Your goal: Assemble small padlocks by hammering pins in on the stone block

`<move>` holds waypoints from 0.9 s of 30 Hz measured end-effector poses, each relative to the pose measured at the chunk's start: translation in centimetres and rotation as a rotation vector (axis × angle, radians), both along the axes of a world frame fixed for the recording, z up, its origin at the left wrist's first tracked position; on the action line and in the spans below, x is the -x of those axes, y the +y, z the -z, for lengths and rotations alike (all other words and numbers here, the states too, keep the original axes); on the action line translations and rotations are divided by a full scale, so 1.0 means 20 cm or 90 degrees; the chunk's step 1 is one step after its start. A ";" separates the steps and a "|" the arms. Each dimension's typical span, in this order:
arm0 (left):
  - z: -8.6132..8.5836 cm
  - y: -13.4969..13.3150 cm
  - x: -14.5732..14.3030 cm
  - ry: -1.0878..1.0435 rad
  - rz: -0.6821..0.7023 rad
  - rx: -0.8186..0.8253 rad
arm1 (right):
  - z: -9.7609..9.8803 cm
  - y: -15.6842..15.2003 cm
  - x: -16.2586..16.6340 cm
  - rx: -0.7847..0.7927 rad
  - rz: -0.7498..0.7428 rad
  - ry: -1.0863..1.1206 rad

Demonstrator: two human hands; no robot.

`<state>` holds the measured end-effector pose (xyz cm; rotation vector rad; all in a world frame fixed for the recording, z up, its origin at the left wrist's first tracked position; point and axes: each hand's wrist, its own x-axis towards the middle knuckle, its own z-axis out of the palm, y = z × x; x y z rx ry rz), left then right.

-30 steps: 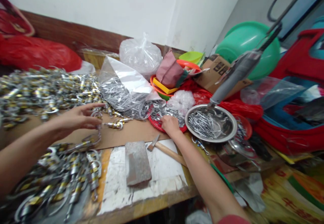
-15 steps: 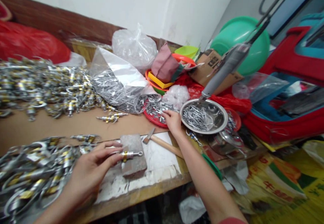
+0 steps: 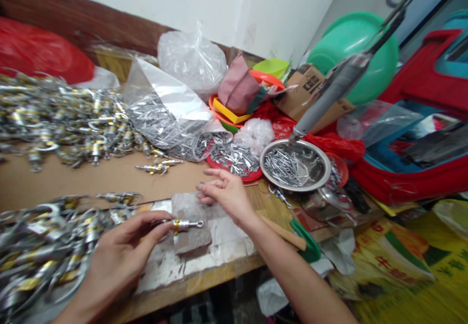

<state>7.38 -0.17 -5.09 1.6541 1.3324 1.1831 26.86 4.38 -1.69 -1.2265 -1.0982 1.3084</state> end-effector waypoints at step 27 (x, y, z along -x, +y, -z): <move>-0.09 -0.02 0.04 -0.087 0.004 0.134 | 0.01 -0.32 0.10 -0.698 -0.120 -0.535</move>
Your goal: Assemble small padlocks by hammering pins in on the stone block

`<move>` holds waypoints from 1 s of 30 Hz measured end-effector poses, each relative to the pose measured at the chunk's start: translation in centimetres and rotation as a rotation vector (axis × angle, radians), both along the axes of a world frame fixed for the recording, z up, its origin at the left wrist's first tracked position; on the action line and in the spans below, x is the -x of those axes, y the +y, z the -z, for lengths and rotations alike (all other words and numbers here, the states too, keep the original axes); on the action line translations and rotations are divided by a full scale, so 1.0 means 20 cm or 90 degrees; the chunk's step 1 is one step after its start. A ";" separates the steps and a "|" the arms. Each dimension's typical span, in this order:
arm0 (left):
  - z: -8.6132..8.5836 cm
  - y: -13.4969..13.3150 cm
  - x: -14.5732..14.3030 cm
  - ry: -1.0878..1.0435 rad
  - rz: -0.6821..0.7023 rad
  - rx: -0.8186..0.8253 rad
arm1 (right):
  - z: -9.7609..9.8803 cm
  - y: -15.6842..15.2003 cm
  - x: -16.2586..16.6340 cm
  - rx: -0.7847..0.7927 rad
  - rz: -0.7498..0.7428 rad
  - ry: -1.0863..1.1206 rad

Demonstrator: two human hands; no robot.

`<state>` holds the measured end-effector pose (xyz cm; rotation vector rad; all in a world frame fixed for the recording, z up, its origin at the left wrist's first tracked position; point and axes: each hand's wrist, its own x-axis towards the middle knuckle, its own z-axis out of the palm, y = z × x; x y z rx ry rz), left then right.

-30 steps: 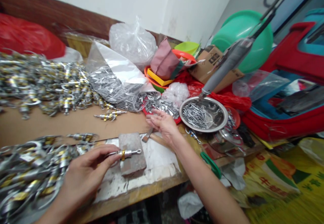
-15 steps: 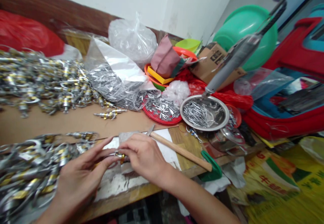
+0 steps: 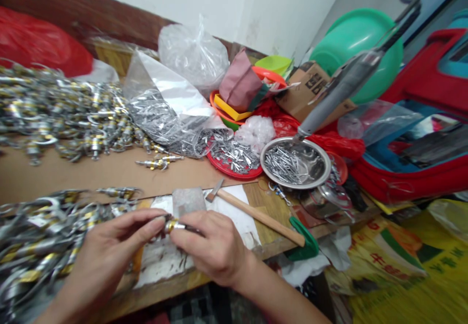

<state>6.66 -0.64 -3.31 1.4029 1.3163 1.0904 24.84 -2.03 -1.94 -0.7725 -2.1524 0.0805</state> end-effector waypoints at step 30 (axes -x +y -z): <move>-0.04 0.08 0.04 -0.165 0.263 0.252 | 0.05 0.67 -0.33 0.286 0.492 -0.272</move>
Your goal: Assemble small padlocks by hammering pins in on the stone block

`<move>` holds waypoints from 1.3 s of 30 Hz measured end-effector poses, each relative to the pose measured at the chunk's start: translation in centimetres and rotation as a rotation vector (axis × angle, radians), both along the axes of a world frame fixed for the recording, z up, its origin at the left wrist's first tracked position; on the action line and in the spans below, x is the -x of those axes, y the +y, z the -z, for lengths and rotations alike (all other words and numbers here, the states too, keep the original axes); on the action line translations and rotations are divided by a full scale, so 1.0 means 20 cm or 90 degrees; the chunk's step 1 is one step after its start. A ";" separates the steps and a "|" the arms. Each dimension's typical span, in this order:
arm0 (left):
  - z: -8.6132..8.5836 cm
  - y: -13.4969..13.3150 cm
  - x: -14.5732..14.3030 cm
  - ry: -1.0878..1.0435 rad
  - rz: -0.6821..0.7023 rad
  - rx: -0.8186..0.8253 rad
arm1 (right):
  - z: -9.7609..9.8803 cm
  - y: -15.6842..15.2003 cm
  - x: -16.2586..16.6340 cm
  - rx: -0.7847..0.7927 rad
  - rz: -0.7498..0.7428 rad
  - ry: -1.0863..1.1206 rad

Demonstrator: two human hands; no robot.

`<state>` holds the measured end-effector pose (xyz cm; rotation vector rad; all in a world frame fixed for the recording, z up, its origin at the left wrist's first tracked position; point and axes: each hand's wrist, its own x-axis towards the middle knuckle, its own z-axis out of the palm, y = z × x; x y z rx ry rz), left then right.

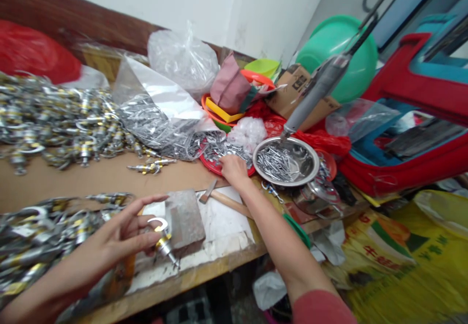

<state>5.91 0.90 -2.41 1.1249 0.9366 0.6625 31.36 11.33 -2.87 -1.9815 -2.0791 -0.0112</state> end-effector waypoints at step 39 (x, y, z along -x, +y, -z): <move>0.02 0.13 0.01 -0.091 0.088 0.110 | -0.18 -0.40 0.31 0.334 -0.302 0.481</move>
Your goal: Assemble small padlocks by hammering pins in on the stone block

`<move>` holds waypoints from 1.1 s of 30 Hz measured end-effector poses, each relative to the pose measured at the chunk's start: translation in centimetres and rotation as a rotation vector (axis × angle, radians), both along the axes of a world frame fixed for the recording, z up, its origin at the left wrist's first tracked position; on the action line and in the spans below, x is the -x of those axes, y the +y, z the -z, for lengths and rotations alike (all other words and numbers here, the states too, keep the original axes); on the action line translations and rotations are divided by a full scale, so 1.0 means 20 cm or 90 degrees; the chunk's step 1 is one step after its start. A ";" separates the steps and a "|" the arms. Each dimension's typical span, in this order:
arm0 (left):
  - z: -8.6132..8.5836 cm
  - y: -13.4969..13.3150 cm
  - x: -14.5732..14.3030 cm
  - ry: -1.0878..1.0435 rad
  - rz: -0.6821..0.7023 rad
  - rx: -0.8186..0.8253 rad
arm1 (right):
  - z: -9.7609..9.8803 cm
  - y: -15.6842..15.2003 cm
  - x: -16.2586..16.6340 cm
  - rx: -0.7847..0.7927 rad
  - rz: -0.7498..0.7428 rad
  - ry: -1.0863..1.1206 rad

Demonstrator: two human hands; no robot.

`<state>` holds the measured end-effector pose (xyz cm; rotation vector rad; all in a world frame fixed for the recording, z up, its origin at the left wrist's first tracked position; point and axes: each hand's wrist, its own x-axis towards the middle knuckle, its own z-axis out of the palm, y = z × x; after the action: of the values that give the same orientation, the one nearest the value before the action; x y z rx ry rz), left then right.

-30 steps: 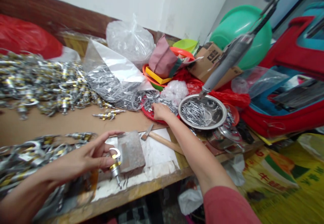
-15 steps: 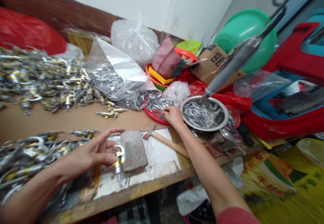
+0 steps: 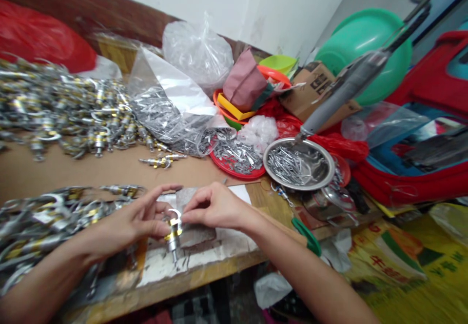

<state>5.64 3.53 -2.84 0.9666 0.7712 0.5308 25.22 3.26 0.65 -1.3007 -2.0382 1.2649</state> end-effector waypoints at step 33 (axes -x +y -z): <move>0.00 -0.01 0.00 -0.006 -0.017 0.004 | 0.11 -0.37 0.19 -0.743 0.044 -0.272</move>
<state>5.67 3.30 -2.92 0.9483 0.7769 0.5553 21.38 -4.11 -1.61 -1.0166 -2.3157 -0.3495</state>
